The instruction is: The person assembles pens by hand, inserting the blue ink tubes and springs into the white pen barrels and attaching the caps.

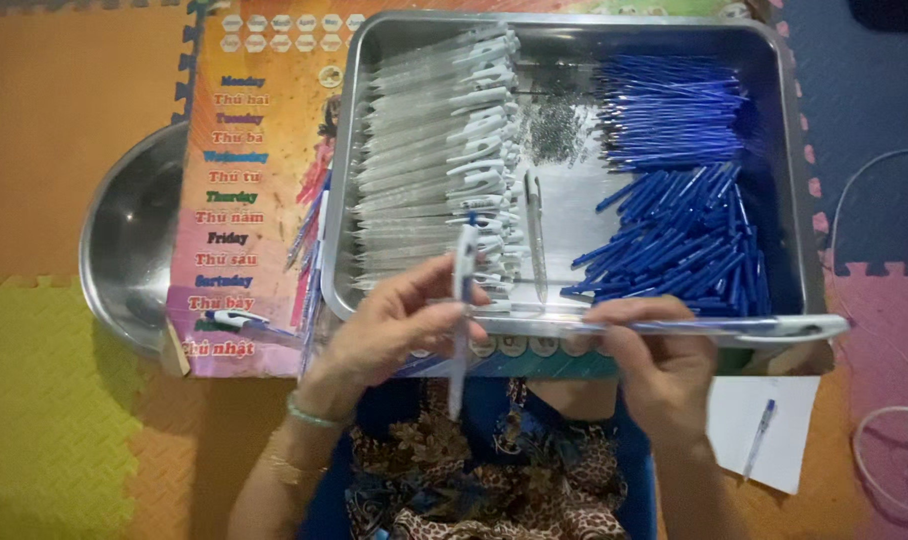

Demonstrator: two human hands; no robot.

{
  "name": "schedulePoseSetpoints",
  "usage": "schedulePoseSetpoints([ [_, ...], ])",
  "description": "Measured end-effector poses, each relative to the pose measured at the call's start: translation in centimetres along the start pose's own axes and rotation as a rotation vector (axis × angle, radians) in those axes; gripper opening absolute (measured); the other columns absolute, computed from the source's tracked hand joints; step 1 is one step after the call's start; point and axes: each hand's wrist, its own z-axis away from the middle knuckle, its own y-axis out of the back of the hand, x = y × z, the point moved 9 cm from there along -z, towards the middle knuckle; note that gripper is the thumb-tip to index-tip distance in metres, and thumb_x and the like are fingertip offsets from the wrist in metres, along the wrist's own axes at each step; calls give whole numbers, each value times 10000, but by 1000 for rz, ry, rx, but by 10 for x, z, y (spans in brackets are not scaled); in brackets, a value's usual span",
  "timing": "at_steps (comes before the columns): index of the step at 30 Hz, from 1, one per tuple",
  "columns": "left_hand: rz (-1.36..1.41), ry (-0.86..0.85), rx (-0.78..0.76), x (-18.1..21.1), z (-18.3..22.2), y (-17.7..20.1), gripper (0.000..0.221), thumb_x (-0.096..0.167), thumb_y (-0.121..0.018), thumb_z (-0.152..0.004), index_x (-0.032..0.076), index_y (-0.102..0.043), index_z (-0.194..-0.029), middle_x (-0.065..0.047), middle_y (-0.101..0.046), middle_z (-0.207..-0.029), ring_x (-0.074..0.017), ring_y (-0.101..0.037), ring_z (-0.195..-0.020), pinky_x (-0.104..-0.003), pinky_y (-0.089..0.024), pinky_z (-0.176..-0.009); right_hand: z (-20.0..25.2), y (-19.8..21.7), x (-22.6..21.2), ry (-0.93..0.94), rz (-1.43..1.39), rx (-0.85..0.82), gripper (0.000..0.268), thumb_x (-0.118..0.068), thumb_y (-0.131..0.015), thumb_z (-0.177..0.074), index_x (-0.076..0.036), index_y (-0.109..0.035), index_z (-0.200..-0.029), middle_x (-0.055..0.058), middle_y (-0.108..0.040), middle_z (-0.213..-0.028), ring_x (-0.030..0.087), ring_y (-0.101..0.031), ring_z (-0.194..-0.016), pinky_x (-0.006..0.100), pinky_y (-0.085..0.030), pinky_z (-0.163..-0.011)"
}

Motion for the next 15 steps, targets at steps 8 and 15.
schedulePoseSetpoints([
  [8, 232, -64, -37, -26, -7, -37, 554, 75, -719, -1046, 19, -573, -1577, -216, -768, -1218, -373, -831, -963, -576, -724, -826, -9, -38, -9, 56, 19, -12, 109, -26, -724, -1027, 23, -637, -1072, 248, -842, -1010, 284, -852, -941, 392, -677, -866],
  [15, 219, -69, -50, -26, -8, -46, 521, 92, -744, -1038, -16, -623, -1533, -204, -798, -1178, -329, -832, -951, -536, -737, -813, -3, -45, -4, 92, 74, 11, 162, -46, -778, -998, 46, -656, -1049, 233, -833, -1003, 317, -865, -964, 381, -679, -848],
])
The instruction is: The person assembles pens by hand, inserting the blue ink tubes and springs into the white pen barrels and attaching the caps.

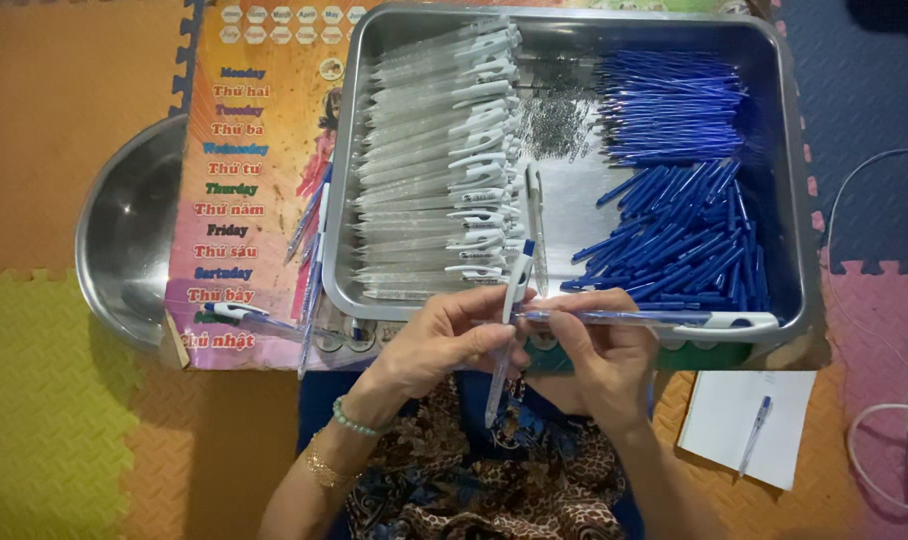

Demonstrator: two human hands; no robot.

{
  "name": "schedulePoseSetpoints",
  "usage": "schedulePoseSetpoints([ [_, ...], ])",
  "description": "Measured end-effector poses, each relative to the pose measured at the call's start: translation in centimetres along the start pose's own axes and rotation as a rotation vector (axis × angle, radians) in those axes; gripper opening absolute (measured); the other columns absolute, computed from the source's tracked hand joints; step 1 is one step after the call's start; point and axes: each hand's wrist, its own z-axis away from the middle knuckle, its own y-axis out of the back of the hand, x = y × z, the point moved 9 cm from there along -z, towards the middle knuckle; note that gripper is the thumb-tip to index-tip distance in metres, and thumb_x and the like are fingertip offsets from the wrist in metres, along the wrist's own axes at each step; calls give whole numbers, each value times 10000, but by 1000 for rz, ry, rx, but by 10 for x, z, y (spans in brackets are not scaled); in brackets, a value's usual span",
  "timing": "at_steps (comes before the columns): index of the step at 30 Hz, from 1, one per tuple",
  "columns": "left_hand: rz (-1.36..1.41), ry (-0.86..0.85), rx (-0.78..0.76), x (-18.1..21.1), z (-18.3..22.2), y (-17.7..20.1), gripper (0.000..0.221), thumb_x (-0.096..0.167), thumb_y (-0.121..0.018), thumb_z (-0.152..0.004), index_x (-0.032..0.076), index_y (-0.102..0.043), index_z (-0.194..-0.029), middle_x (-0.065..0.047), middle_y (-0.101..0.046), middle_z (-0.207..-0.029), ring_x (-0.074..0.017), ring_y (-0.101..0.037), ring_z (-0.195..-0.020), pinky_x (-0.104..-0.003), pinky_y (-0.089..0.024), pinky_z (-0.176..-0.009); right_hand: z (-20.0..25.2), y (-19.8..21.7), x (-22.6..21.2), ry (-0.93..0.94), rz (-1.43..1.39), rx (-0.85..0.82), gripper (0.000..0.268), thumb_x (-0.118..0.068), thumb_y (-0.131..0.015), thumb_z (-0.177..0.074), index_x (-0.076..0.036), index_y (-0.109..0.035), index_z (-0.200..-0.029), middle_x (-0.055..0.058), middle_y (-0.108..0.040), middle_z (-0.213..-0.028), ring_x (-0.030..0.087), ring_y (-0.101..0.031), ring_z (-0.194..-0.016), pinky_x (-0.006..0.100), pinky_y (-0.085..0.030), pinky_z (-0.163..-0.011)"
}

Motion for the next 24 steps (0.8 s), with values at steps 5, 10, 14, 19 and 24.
schedulePoseSetpoints([
  [5, -27, -7, 11, 3, 0, -5, 521, 72, -742, -1030, -34, -627, -1528, -208, -795, -1163, -348, -829, -973, -539, -733, -811, 2, 3, -1, 47, 83, 24, 133, -50, -793, -999, 32, -693, -1032, 187, -820, -953, 301, -860, -925, 353, -672, -799],
  [10, -72, -25, 31, 2, -3, -9, 522, 83, -768, -1011, -18, -648, -1509, -166, -804, -1163, -316, -821, -1012, -514, -729, -829, 4, 10, 4, 76, 86, 36, 102, -40, -777, -1006, 12, -700, -1047, 181, -794, -917, 297, -847, -881, 356, -663, -775],
  [14, -54, -47, 36, -1, -1, -8, 544, 60, -775, -1006, -27, -637, -1525, -214, -807, -1158, -351, -820, -1012, -538, -723, -840, 6, 6, 3, 114, 117, 50, 125, -31, -794, -993, 42, -703, -1037, 178, -804, -946, 294, -847, -935, 344, -656, -796],
  [19, -68, -78, 33, -7, 0, -11, 556, 49, -755, -1024, -38, -604, -1552, -209, -803, -1132, -345, -817, -1017, -524, -733, -836, 5, 6, -3, 206, 125, 36, 118, 7, -787, -976, 39, -692, -1038, 173, -811, -920, 284, -851, -866, 318, -645, -719],
  [24, -150, -166, 75, -5, 6, -15, 570, 29, -788, -1001, -47, -609, -1537, -168, -750, -1062, -280, -792, -1021, -518, -723, -814, 12, 9, -14, 405, 103, 18, 146, 22, -816, -933, -7, -706, -1024, 158, -800, -951, 267, -838, -850, 293, -647, -705],
])
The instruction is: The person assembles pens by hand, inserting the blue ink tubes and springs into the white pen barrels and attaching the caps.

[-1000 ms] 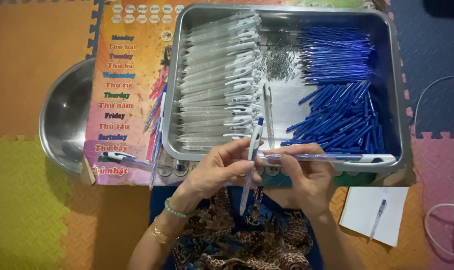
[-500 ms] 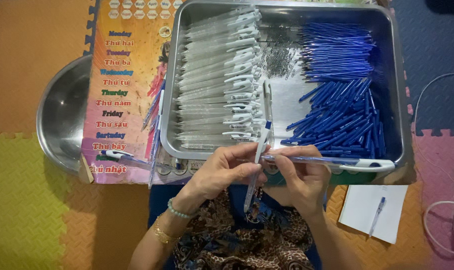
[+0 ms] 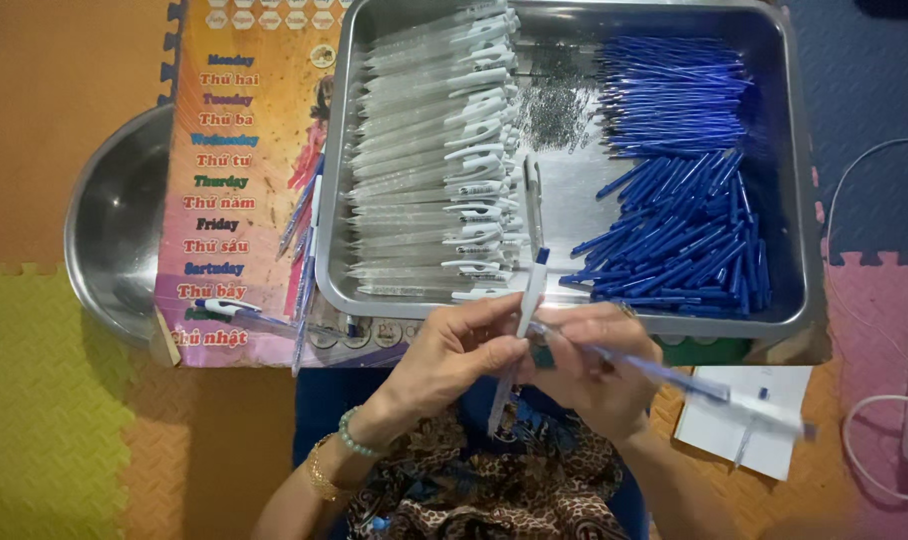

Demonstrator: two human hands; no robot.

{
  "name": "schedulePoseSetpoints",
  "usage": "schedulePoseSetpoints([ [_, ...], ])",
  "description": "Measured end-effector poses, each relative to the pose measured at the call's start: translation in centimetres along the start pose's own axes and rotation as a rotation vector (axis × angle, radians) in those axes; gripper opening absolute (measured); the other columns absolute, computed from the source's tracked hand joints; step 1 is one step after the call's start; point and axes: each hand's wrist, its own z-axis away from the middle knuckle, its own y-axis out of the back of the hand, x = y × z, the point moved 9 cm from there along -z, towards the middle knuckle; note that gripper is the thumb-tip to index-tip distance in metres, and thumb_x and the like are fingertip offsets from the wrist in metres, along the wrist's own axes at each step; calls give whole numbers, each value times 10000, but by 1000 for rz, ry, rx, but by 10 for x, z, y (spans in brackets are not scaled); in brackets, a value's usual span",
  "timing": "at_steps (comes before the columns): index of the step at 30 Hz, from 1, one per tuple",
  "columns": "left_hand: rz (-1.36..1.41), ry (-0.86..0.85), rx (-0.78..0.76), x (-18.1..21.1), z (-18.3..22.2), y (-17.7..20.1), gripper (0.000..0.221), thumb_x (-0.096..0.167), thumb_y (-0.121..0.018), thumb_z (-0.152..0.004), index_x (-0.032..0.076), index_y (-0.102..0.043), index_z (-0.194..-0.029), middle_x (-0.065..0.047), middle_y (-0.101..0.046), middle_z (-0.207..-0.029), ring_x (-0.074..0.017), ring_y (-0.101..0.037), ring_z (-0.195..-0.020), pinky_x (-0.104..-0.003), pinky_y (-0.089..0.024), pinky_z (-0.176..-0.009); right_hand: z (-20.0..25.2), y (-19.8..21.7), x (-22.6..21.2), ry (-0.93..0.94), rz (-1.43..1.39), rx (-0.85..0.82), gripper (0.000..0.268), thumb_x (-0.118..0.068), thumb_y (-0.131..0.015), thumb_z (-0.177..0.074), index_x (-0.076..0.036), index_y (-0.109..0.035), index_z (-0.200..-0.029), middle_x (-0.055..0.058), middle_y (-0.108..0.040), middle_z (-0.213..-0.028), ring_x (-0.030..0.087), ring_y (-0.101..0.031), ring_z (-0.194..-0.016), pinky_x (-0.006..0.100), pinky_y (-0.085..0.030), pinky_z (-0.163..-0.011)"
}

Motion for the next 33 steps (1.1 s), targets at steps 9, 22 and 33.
schedulePoseSetpoints([
  [9, 254, 197, -47, -7, 0, -13, 573, 84, -779, -1008, -68, -621, -1537, -155, -706, -977, -324, -828, -884, -462, -747, -745, 9, 14, 19, 36, -321, 7, 286, -134, -847, -924, -26, -667, -1119, 271, -798, -1113, 325, -850, -1017, 366, -721, -834],
  [22, 184, 192, 37, -26, -3, -1, 588, 98, -786, -1006, -63, -613, -1544, -164, -706, -1008, -305, -827, -872, -445, -750, -732, 28, 29, 12, 331, 3, -228, 501, -15, -901, -834, -106, -722, -1293, 213, -760, -1251, 351, -787, -1132, 445, -688, -939],
  [33, 54, 267, -273, -19, 7, -29, 583, 141, -619, -1138, 38, -485, -1696, -44, -575, -1003, -26, -590, -731, -187, -620, -545, -4, 44, 55, -472, 8, -314, 314, -188, -580, -1106, 21, -811, -1140, 216, -855, -1000, 348, -824, -971, 485, -639, -912],
])
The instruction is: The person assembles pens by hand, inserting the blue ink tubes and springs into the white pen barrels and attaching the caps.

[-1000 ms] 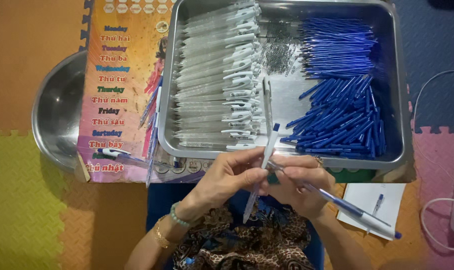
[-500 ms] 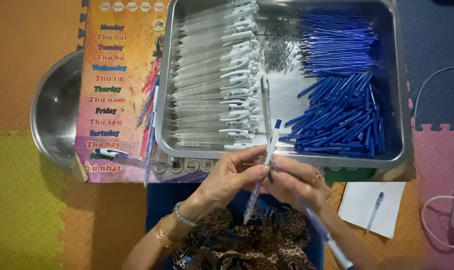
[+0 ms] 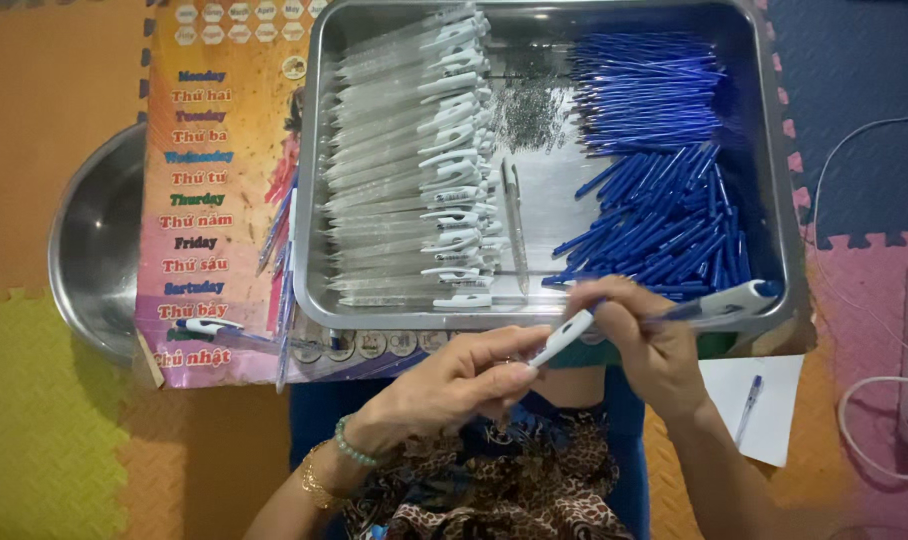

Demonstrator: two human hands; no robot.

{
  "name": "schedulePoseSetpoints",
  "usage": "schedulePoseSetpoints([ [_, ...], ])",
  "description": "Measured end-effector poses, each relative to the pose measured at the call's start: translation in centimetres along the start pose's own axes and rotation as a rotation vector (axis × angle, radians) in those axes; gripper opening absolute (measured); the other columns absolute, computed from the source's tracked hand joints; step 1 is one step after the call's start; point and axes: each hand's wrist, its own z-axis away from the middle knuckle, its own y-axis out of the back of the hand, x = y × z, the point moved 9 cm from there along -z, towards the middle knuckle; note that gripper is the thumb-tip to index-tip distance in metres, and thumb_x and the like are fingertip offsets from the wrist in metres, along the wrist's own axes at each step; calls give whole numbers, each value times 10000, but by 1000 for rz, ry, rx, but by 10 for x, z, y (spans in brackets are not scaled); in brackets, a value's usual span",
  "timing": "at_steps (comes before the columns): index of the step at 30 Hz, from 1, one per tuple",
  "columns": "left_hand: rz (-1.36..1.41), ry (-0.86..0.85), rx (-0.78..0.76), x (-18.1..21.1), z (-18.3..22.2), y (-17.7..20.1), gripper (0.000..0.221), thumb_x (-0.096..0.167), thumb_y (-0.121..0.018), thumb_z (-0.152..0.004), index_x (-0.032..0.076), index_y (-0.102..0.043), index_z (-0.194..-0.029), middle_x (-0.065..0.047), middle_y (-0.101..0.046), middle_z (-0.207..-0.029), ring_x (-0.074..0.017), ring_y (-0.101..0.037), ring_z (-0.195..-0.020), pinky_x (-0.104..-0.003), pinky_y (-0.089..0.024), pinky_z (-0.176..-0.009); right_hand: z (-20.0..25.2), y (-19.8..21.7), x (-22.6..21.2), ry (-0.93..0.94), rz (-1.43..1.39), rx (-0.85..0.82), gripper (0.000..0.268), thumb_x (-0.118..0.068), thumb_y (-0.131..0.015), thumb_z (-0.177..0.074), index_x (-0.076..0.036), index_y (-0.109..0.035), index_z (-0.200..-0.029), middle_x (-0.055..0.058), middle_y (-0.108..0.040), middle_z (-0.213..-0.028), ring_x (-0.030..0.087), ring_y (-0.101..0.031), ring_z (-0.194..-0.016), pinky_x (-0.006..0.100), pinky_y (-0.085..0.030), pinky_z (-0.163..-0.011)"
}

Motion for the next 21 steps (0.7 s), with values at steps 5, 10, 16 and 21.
schedulePoseSetpoints([
  [5, 14, -33, -58, -12, -2, -1, 572, 144, -532, -1184, 43, -388, -1728, 6, -529, -1035, -25, -482, -763, -182, -448, -555, 3, -4, -11, 45, 45, 63, 310, -220, -570, -1126, -41, -811, -1048, 132, -838, -880, 257, -813, -786, 362, -646, -780],
  [10, -6, -104, -110, 1, -9, -17, 569, 143, -508, -1198, 62, -372, -1744, -2, -543, -1089, -12, -475, -736, -209, -449, -517, 0, 2, -34, 123, 116, 245, 373, -209, -480, -1187, -24, -679, -932, 116, -798, -748, 192, -768, -567, 290, -615, -594],
  [16, -80, -189, -117, 5, -15, -18, 573, 97, -486, -1202, 53, -357, -1758, -17, -552, -1135, -17, -503, -736, -232, -452, -508, 2, 5, -49, 148, 166, 280, 324, -150, -511, -1185, -5, -693, -958, 142, -832, -854, 264, -823, -766, 331, -634, -737],
  [21, -599, -301, -51, 20, -12, -27, 543, 302, -455, -1225, 121, -397, -1733, -52, -556, -1097, -219, -540, -1037, -365, -481, -970, -18, 10, -51, -123, -8, 197, 663, -510, -484, -1133, -37, -765, -762, 76, -612, -449, 119, -580, -313, 217, -466, -297],
])
